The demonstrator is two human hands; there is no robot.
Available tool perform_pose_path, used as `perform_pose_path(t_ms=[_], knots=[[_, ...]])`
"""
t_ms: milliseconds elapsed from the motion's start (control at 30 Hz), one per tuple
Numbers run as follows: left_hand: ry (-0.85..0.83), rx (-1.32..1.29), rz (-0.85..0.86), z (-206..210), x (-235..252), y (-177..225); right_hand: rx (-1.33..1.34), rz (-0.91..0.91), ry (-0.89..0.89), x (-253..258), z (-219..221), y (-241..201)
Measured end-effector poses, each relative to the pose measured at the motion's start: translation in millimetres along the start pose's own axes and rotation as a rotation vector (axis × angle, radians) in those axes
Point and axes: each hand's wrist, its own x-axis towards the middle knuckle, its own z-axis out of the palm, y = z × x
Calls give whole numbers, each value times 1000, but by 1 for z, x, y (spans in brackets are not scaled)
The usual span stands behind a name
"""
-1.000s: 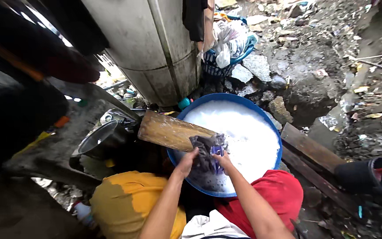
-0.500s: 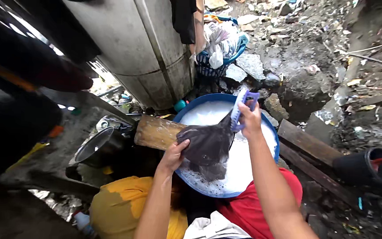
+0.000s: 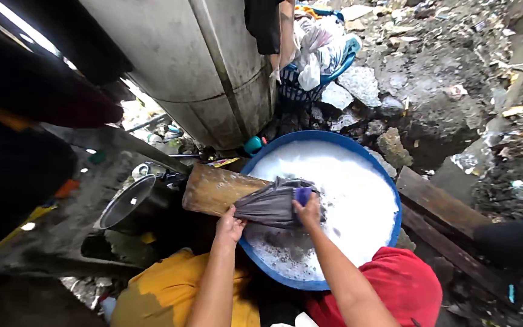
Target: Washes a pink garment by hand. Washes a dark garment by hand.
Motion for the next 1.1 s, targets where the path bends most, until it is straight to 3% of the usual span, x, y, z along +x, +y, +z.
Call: perform_pose_path(t_ms=[33,100,200,300,367,500,567,633,700,767,800,867,967,1033,1100], knots=[[3,12,0,0,1,-1,3,90,56,8,-6,13],[-1,37,5,0,1,1,80,186,82,2,-13,-7],[2,59,17,1,1,1,199,-102,-60,-52,22,-80],[45,29,65,-1,3,-1,36,-469,-244,-89,58,-113],[44,46,38,-1,4,0,-25,-395,-217,-57,48,-80],[66,76,2,3,4,-4,11,7,62,17,5,6],[70,81,-5,5,4,-1,111,91,114,15,-3,-9],[60,75,-5,6,5,0,181,-54,53,-22,10,-54],[75,53,28,4,4,-4,180,-270,-141,-77,38,-98],[74,18,42,2,3,-4,72,-417,-252,-98,55,-102],[72,32,28,1,5,-3,29,-420,-229,-89,54,-84],[48,59,-10,0,9,0,8,-312,-60,-51,38,-25],[53,66,-18,5,11,-3,29,34,92,-3,2,37],[62,72,-6,6,13,-1,101,162,91,-4,-7,10],[54,76,-2,7,13,0,187,11,48,-35,11,-38]])
